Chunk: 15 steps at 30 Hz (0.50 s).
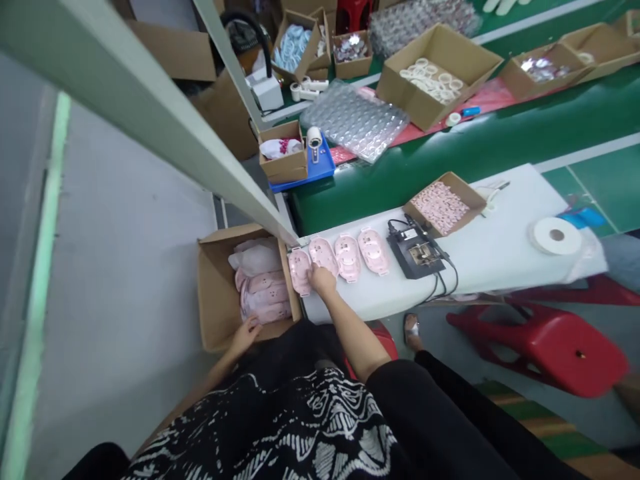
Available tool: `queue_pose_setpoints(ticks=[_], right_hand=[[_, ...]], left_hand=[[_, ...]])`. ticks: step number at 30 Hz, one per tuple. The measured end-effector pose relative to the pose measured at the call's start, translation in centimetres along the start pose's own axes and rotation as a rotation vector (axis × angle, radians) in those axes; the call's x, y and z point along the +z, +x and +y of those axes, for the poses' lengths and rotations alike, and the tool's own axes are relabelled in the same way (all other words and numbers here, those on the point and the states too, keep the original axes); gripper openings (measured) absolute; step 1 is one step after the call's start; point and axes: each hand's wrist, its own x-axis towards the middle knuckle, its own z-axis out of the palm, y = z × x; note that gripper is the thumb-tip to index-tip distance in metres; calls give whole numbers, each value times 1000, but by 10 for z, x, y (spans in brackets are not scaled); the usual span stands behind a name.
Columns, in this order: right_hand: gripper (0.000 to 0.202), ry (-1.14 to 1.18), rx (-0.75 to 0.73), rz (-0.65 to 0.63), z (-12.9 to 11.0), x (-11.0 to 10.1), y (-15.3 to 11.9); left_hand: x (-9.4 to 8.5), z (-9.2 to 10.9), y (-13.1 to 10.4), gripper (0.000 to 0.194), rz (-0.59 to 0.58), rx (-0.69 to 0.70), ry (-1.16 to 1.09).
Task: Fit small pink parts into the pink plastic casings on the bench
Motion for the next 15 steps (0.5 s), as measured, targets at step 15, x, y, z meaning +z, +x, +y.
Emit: queue_pose_setpoints(ticks=[15], right_hand=[[18, -34, 212, 131, 88, 116, -245]], left_hand=[[-76, -18, 182, 39, 106, 219, 376]])
